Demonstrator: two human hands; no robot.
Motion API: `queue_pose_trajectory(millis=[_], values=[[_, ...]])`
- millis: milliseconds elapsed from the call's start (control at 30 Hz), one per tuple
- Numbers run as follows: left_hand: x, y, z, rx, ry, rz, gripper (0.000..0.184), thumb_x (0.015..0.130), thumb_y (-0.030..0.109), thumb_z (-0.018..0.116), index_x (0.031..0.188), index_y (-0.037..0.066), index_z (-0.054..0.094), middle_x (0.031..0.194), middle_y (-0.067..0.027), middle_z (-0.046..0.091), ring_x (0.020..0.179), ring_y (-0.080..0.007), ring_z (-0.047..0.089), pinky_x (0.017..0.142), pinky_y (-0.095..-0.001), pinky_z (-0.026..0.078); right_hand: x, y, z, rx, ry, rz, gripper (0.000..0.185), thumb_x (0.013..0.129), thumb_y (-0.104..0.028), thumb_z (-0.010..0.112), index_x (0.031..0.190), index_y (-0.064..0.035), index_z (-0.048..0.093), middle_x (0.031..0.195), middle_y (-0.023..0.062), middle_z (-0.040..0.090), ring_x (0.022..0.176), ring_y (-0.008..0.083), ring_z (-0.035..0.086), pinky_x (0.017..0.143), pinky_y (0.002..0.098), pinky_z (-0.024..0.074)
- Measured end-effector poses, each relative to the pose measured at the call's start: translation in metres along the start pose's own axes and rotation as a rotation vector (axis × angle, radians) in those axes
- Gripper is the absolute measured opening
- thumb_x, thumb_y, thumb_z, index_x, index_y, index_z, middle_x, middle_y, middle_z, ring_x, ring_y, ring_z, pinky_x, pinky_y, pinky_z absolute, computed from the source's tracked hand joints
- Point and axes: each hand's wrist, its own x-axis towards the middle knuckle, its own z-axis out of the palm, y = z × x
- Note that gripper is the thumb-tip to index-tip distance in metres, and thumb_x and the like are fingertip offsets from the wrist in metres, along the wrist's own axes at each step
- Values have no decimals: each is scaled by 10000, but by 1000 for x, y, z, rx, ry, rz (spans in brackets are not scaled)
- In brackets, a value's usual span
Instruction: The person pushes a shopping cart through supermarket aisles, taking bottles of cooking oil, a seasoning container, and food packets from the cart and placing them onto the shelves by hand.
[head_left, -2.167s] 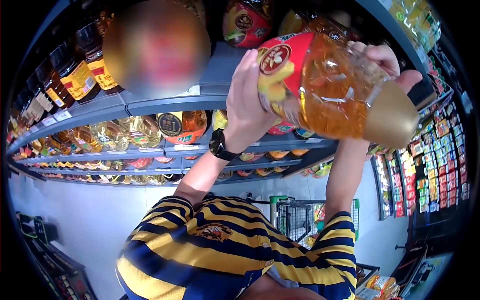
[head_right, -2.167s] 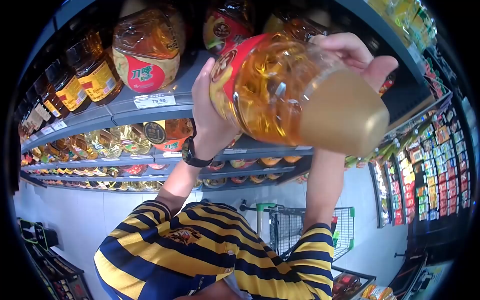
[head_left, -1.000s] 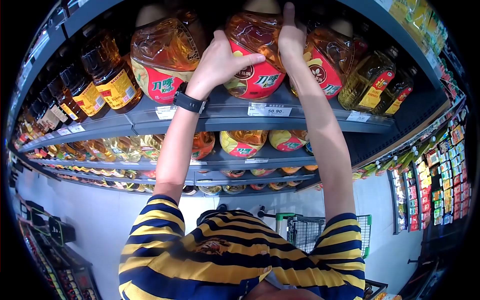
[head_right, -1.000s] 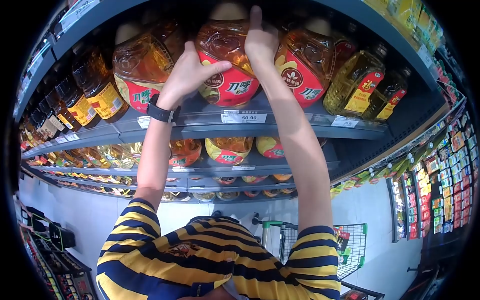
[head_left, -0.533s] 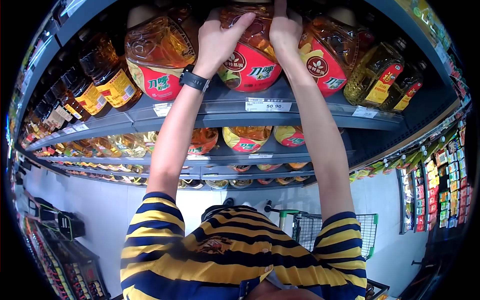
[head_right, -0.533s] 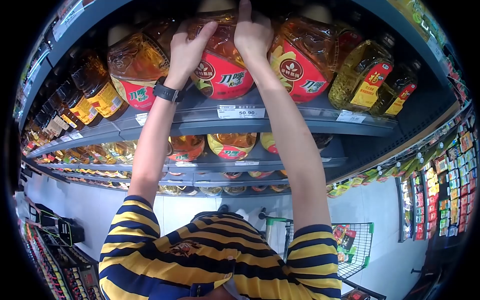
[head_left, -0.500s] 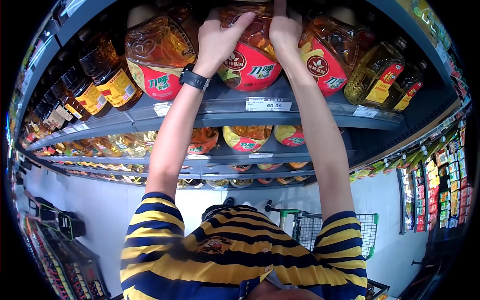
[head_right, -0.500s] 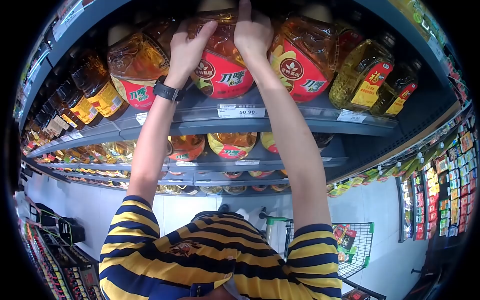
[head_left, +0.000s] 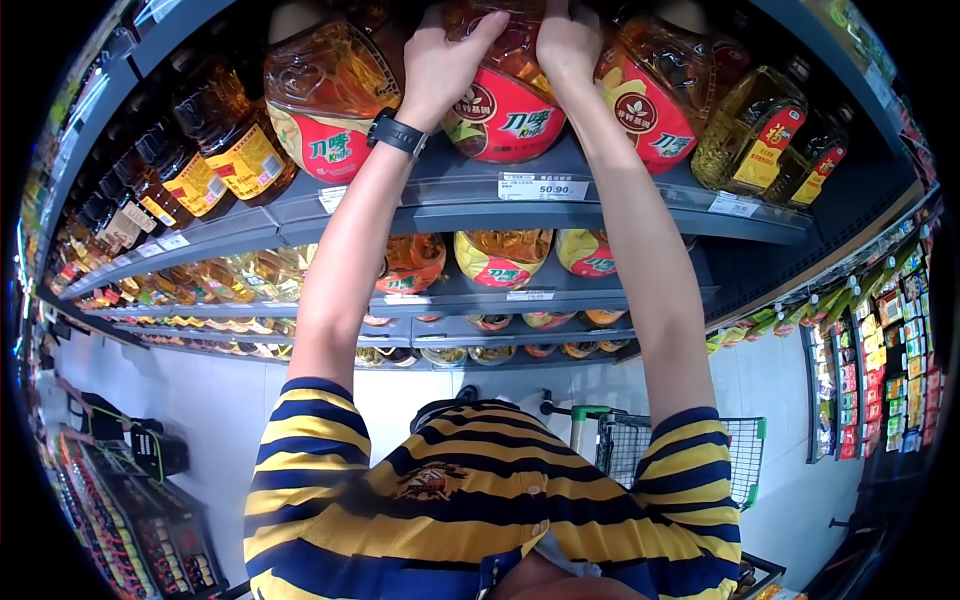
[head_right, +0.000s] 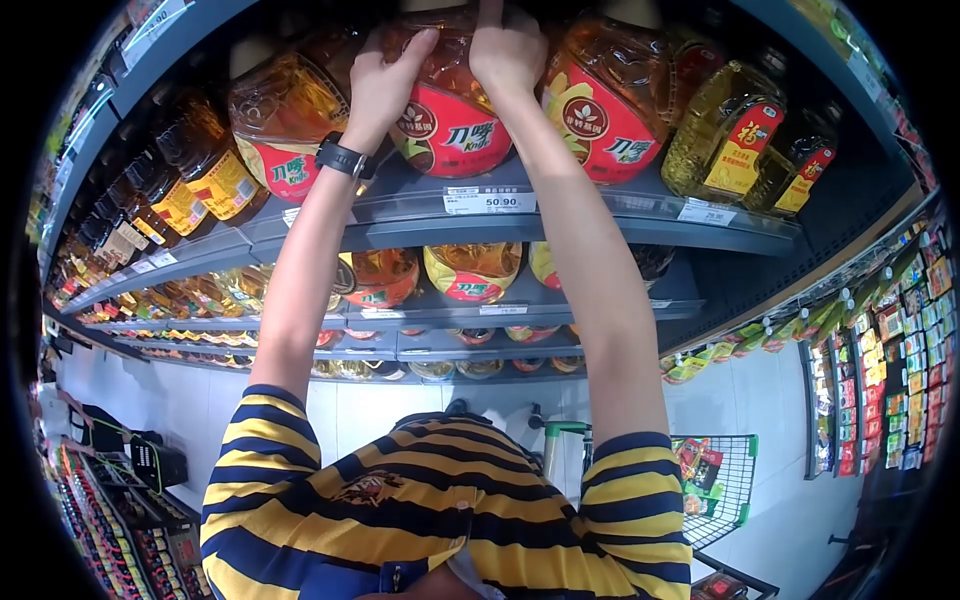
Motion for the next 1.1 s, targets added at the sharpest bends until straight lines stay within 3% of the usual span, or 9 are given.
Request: queue_pose_trajectory(millis=[67,500,733,800,867,900,1100], values=[[-1,1,0,-42,-10,-12,517,838,422,701,1125,1,614,968,-141,708,874,-211,682,791,-307,516,3,0,-1,8,-104,74,717,922,-624,410,1120,24,646,1102,288,630,1091,427,571,959,438,425],[-4,5,1,-4,28,-20,562,829,447,703,1114,-30,622,975,-165,709,896,-223,686,806,-319,517,0,-4,-1,3,-70,85,677,927,-607,417,1079,1,672,1071,276,643,1073,423,582,945,442,436],[-2,2,1,-3,36,7,554,822,469,703,1071,-22,643,957,-162,714,891,-237,691,807,-322,517,-8,-2,-8,-58,-55,-26,615,968,-527,376,1025,12,667,986,304,639,971,472,592,891,495,450],[-4,6,-1,17,44,11,598,807,492,710,1056,-46,634,957,-186,707,875,-269,694,803,-337,517,-17,0,-13,-90,-84,-106,578,983,-487,349,1072,6,637,979,305,637,981,478,581,895,504,441],[-9,23,-2,-164,37,5,417,833,285,721,1100,-12,600,990,-183,691,935,-288,674,809,-356,520,-23,10,-15,-114,-129,-142,541,993,-450,333,1149,4,583,1030,308,620,1000,485,567,907,510,430],[-9,21,-1,-140,70,66,412,858,340,704,1025,-29,626,918,-180,703,870,-242,688,757,-326,526,-25,15,-15,-112,-135,-211,534,992,-444,341,1173,7,563,1058,317,604,1005,488,561,912,512,426],[-9,23,-3,-128,60,9,453,849,348,707,1070,-37,616,945,-185,702,891,-263,687,780,-333,526,-44,6,-40,-142,-218,-280,588,965,-412,458,1289,78,444,1154,358,558,1065,487,557,919,484,451]])
